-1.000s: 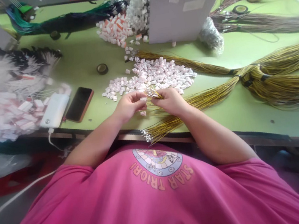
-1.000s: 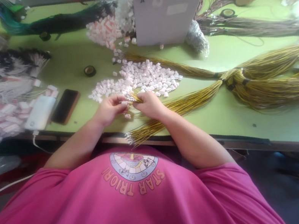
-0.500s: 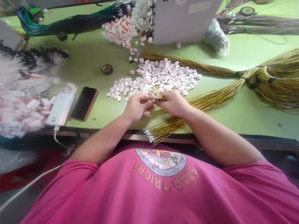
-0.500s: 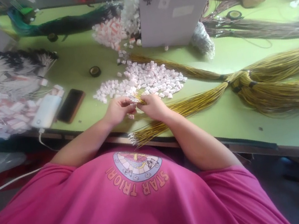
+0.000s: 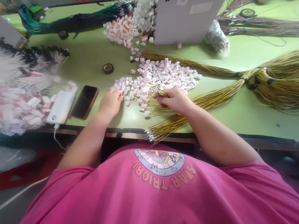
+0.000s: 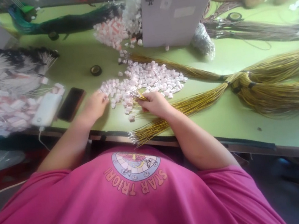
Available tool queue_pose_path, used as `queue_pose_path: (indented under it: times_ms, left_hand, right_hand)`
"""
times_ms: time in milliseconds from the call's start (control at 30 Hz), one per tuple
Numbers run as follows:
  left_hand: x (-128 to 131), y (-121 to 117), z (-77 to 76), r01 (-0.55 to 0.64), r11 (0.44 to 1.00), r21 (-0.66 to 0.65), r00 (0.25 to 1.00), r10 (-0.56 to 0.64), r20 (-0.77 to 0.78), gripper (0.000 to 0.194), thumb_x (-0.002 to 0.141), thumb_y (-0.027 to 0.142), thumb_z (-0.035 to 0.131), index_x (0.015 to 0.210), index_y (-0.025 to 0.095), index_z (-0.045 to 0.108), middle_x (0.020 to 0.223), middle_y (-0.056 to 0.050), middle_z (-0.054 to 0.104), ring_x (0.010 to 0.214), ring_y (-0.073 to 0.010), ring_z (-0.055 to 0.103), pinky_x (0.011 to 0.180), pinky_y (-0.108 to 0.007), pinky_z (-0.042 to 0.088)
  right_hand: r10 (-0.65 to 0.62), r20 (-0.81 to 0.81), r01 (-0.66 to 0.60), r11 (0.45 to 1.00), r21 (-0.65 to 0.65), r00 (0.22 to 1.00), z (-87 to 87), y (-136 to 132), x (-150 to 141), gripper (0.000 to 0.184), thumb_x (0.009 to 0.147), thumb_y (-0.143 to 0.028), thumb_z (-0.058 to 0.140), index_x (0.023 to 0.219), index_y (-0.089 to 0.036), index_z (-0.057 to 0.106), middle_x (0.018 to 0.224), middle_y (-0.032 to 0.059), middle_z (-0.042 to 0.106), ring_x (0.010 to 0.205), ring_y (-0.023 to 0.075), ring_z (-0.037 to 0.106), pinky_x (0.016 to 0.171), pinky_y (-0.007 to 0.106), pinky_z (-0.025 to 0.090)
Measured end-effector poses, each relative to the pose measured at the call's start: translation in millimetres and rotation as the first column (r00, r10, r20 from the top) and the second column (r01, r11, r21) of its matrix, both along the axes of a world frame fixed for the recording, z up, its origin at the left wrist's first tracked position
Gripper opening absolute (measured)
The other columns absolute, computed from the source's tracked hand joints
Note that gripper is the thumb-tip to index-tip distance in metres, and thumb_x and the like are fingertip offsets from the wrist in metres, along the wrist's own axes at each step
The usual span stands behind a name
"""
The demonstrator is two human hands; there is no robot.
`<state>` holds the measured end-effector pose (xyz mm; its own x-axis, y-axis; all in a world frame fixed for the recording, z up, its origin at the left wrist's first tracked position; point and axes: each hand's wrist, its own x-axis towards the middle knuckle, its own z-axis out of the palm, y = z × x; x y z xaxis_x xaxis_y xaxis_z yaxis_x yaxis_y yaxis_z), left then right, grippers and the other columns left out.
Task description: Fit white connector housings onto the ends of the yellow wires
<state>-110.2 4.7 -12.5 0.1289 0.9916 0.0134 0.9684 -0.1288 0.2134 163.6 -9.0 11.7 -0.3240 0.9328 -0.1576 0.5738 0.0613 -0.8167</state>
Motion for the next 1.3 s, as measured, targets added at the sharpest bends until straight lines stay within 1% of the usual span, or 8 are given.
queue_pose_path:
  times_ms: [100, 167, 333, 467, 600, 800, 1133, 1300]
  left_hand:
    - [5, -4, 3.7, 0.001, 1.000, 0.019, 0.992, -0.004, 0.130, 0.009, 0.084, 0.021, 0.053, 0.087, 0.017, 0.061, 0.100, -0.011, 0.062, 0.090, -0.0241, 0.060, 0.080, -0.038, 0.047]
    - [13, -10, 10.5, -0.014, 1.000, -0.010, 0.939, 0.016, 0.344, 0.007, 0.082, 0.021, 0.057, 0.088, 0.017, 0.058, 0.098, -0.008, 0.065, 0.087, -0.0200, 0.062, 0.080, -0.034, 0.049]
    - [48, -21, 21.2, 0.205, 0.954, -0.217, 0.525, 0.080, 0.848, 0.017, 0.077, 0.025, 0.067, 0.086, 0.017, 0.055, 0.069, 0.000, 0.063, 0.060, -0.0108, 0.061, 0.059, -0.024, 0.049]
    - [75, -20, 18.6, 0.301, 0.884, -0.358, 0.295, 0.271, 0.916, 0.020, 0.071, 0.021, 0.073, 0.084, 0.012, 0.061, 0.065, 0.000, 0.062, 0.056, -0.0081, 0.059, 0.058, -0.022, 0.049]
    - [85, -17, 14.8, 0.280, 0.862, -0.422, 0.149, 0.396, 0.906, 0.021, 0.069, 0.012, 0.074, 0.086, 0.011, 0.061, 0.067, 0.001, 0.063, 0.059, -0.0067, 0.061, 0.063, -0.022, 0.051]
    - [87, -15, 10.9, 0.285, 0.847, -0.450, 0.110, 0.437, 0.893, 0.023, 0.067, 0.010, 0.075, 0.086, 0.011, 0.061, 0.068, 0.000, 0.065, 0.059, -0.0069, 0.062, 0.065, -0.022, 0.052]
    - [88, -17, 9.2, 0.208, 0.893, -0.399, 0.184, 0.365, 0.913, 0.025, 0.057, 0.016, 0.082, 0.077, 0.010, 0.067, 0.068, -0.002, 0.067, 0.062, -0.0102, 0.064, 0.063, -0.025, 0.053]
    - [93, -20, 3.3, 0.185, 0.907, -0.379, 0.088, 0.369, 0.925, 0.025, 0.057, 0.018, 0.082, 0.075, 0.011, 0.065, 0.066, 0.000, 0.065, 0.059, -0.0086, 0.061, 0.061, -0.025, 0.053]
  right_hand:
    - [-0.023, -0.033, 0.022, 0.999, -0.025, 0.999, 3.9, -1, -1, 0.013, 0.071, -0.024, 0.052, 0.060, -0.018, 0.053, 0.051, -0.0032, 0.050, 0.047, 0.0085, 0.041, 0.051, 0.026, 0.031]
    - [-0.047, -0.051, 0.045, 0.998, -0.036, 0.998, 5.2, -1, -2, 0.009, 0.068, -0.021, 0.051, 0.060, -0.018, 0.051, 0.050, -0.0042, 0.047, 0.047, 0.0083, 0.039, 0.050, 0.025, 0.029]
    - [-0.061, -0.078, 0.063, 0.998, 0.023, 0.995, 4.7, -1, -1, 0.012, 0.068, -0.026, 0.055, 0.061, -0.016, 0.054, 0.053, -0.0041, 0.043, 0.053, 0.0085, 0.037, 0.053, 0.026, 0.030]
    - [-0.064, -0.168, 0.068, 0.997, 0.022, 0.984, 0.3, 0, 1, 0.015, 0.068, -0.029, 0.058, 0.067, -0.015, 0.060, 0.059, -0.0023, 0.049, 0.059, 0.0100, 0.042, 0.058, 0.026, 0.034]
    - [-0.038, -0.147, 0.049, 0.996, 0.071, 0.988, -4.7, 0, 2, 0.018, 0.068, -0.032, 0.060, 0.068, -0.014, 0.063, 0.059, -0.0023, 0.050, 0.061, 0.0105, 0.043, 0.059, 0.025, 0.035]
    - [-0.016, -0.051, 0.022, 0.993, 0.118, 0.999, -3.2, -1, 0, 0.018, 0.068, -0.031, 0.057, 0.063, -0.014, 0.060, 0.057, -0.0024, 0.045, 0.060, 0.0101, 0.041, 0.057, 0.024, 0.033]
    - [-0.050, 0.033, 0.044, 0.985, 0.169, 0.998, 0.3, -3, -4, 0.020, 0.070, -0.031, 0.052, 0.057, -0.017, 0.048, 0.054, -0.0034, 0.037, 0.058, 0.0092, 0.035, 0.056, 0.025, 0.028]
    - [-0.057, 0.053, 0.046, 0.980, 0.192, 0.997, 0.1, -3, -5, 0.023, 0.071, -0.033, 0.052, 0.056, -0.018, 0.044, 0.053, -0.0038, 0.036, 0.057, 0.0095, 0.035, 0.055, 0.025, 0.027]
